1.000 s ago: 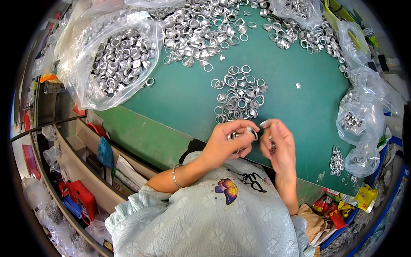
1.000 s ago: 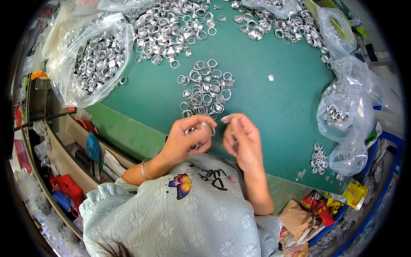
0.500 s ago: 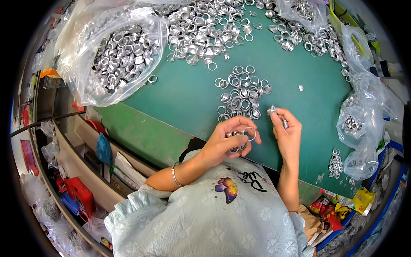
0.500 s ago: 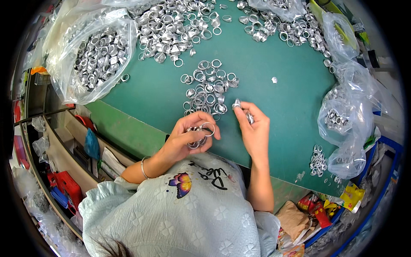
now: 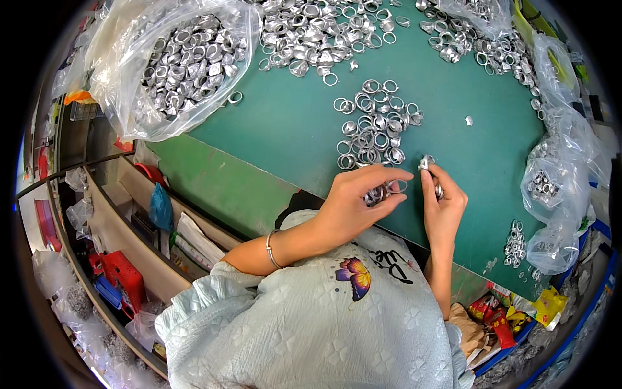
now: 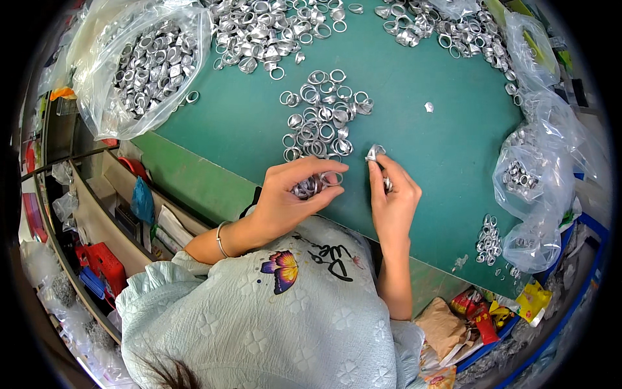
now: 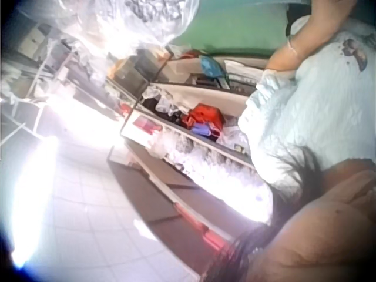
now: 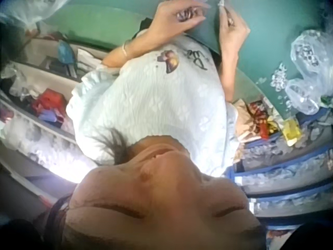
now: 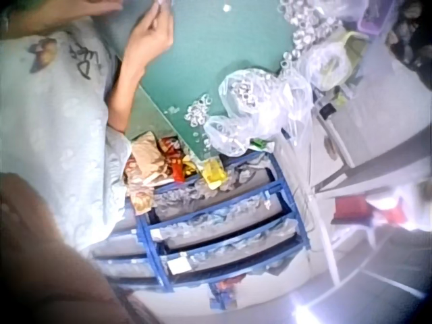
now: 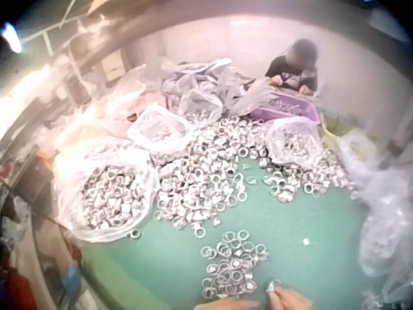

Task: The person sorts small metal rings on a green worktable by hand, picking them up from a central pile and moving them into groups or placing them into plastic bags.

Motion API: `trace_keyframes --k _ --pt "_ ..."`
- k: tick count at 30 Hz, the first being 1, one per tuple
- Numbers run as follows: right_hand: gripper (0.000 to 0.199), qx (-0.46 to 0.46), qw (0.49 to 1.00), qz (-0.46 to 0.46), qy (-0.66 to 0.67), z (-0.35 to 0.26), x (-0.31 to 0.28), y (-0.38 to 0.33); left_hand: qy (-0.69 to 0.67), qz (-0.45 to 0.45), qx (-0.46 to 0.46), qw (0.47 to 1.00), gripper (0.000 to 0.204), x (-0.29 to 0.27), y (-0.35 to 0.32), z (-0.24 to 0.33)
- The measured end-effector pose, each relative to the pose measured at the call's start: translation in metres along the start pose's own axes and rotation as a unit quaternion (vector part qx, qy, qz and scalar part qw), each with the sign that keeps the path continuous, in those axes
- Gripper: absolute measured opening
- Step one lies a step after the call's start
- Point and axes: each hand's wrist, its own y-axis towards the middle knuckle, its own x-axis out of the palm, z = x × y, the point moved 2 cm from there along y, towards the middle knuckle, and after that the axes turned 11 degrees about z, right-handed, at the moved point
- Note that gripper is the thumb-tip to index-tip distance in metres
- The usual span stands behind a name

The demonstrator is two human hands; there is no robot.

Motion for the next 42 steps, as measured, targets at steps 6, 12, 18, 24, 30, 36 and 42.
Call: trace_keyframes --k 6,12,18,24,30,36,42 --pt "0.010 0.243 0.925 -0.093 0.278 0.008 -0.004 -0.007 -0.034 0.000 -0.036 0.999 0.024 0.000 0.000 -0.002" --pt "0.013 0.311 0.791 -0.152 0.504 -0.006 -0.007 -0.015 -0.340 -0.061 -0.316 0.884 0.015 0.002 -0.002 -0.013" --pt "0.012 0.317 0.792 -0.166 0.495 -0.016 -0.006 -0.022 -0.288 -0.040 -0.320 0.902 0.016 0.008 -0.005 -0.009" --pt "0.012 0.234 0.879 -0.135 0.394 -0.017 -0.006 -0.025 -0.199 -0.045 -0.279 0.938 0.013 0.005 -0.005 -0.001" --pt "0.009 0.285 0.851 -0.149 0.416 -0.024 -0.009 -0.023 -0.209 -0.038 -0.300 0.930 0.012 0.005 -0.007 -0.008" --pt "0.014 0.275 0.848 -0.108 0.440 -0.015 -0.008 -0.024 -0.288 -0.023 -0.344 0.893 0.015 0.004 -0.006 -0.009" --pt "0.009 0.205 0.848 -0.115 0.475 -0.009 -0.008 -0.025 -0.347 -0.022 -0.366 0.863 0.017 0.003 -0.007 -0.012"
